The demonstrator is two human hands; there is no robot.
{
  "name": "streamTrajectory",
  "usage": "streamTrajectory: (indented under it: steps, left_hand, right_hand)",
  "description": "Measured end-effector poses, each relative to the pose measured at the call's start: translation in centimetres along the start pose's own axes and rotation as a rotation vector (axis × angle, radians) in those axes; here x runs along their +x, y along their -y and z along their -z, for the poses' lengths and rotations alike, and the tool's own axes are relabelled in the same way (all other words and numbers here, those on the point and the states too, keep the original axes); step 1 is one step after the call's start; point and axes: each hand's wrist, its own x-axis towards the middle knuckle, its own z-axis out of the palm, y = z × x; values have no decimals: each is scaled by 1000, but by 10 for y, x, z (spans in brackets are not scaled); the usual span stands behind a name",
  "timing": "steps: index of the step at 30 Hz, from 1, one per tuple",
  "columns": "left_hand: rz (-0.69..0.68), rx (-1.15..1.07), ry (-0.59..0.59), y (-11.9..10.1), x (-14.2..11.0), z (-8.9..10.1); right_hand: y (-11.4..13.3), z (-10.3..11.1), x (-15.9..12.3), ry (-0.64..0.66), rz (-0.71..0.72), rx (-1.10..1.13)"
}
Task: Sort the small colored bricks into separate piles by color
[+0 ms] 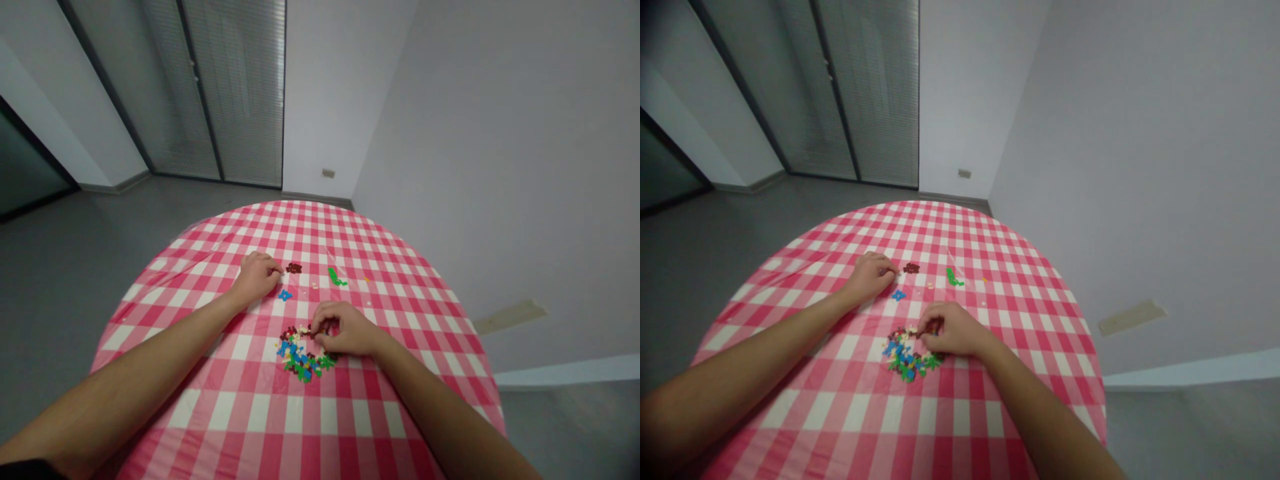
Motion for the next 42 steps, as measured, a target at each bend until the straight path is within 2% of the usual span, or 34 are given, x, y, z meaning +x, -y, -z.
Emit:
streamTrajectory:
  steps: [4,8,10,13,19,22,25,28,30,36,42]
  left_hand:
    - [-44,-42,9,-8,-3,4]
    - [-301,-191,101,-31,-12,12]
    - [-370,-237,154,-44,-18,15]
    - [-444,-260,172,-56,-25,15]
    - [-483,-206,123,-54,-25,13]
    - [-397,-141,43,-41,-18,11]
    - [-154,-37,-77,-22,-8,10]
    - [65,68,-53,-9,-1,10]
    - [153,131,-14,-7,1,11]
    - [221,150,61,-10,1,11]
    - [186,119,75,-8,0,6]
  right_hand:
    - [-8,0,4,-201,-143,91]
    - [-9,-1,10,-401,-151,40]
    - [-9,-3,11,-419,-149,69]
    - [-10,-6,12,-421,-138,141]
    - [-14,-8,13,-439,-109,135]
    - [-14,-7,13,-460,-104,92]
    - [-15,-7,14,-459,-122,61]
    - [-15,-7,14,-439,-123,51]
    - [-15,-7,13,-428,-119,46]
    - [-12,-6,12,-412,-136,33]
    - [-12,-7,12,-415,-146,28]
